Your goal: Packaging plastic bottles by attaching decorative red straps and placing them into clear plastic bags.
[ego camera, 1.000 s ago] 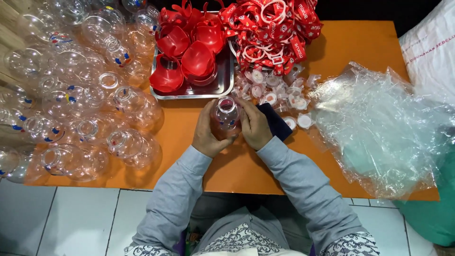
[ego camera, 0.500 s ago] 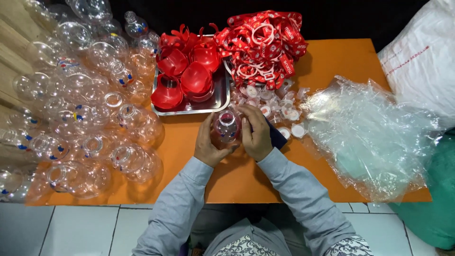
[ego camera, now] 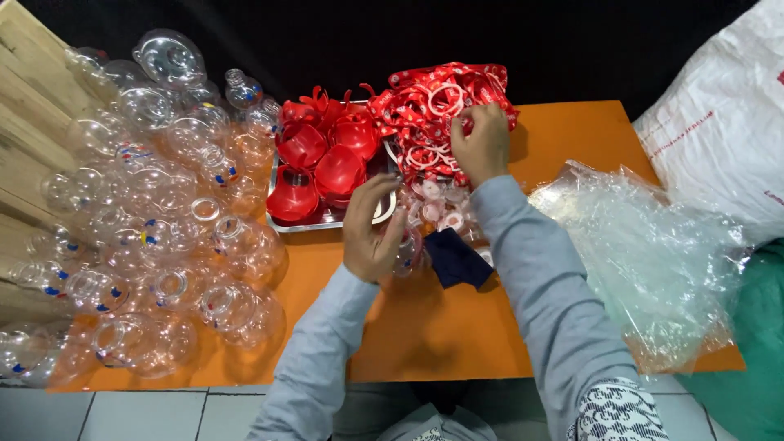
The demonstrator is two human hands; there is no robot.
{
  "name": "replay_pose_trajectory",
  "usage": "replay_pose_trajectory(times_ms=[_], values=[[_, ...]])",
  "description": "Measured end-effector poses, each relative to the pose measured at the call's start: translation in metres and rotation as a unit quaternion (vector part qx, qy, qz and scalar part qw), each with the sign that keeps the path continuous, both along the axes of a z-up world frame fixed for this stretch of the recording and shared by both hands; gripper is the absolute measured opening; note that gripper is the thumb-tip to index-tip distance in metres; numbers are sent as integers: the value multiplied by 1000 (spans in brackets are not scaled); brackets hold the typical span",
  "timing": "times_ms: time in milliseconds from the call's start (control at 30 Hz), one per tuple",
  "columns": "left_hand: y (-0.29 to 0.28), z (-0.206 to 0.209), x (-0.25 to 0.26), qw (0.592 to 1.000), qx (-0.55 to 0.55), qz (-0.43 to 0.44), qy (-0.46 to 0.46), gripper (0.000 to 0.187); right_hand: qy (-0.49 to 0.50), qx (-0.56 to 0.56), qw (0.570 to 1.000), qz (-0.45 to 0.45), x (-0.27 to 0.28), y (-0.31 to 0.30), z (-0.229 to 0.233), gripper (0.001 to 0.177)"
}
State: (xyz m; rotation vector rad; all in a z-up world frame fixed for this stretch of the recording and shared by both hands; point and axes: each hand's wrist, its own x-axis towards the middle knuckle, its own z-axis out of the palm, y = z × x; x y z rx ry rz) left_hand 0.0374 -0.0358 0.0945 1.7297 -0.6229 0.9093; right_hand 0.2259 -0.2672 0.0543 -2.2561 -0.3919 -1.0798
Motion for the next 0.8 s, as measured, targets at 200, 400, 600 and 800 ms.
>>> replay_pose_trajectory(times_ms=[200, 400, 600, 800], values=[[-7, 20, 50, 996, -33, -34, 69, 21, 69, -50, 990, -111, 38, 7, 10, 33], [9, 19, 60, 981, -97, -42, 163, 16, 132, 13, 989, -57, 68, 4, 11, 26], [11, 22, 52, 971, -121, -60, 198, 14, 167, 38, 985, -11, 86, -8, 14, 17], [10, 47, 40, 979, -54, -43, 194, 16, 179, 245, 936, 180, 16, -2, 115, 15]])
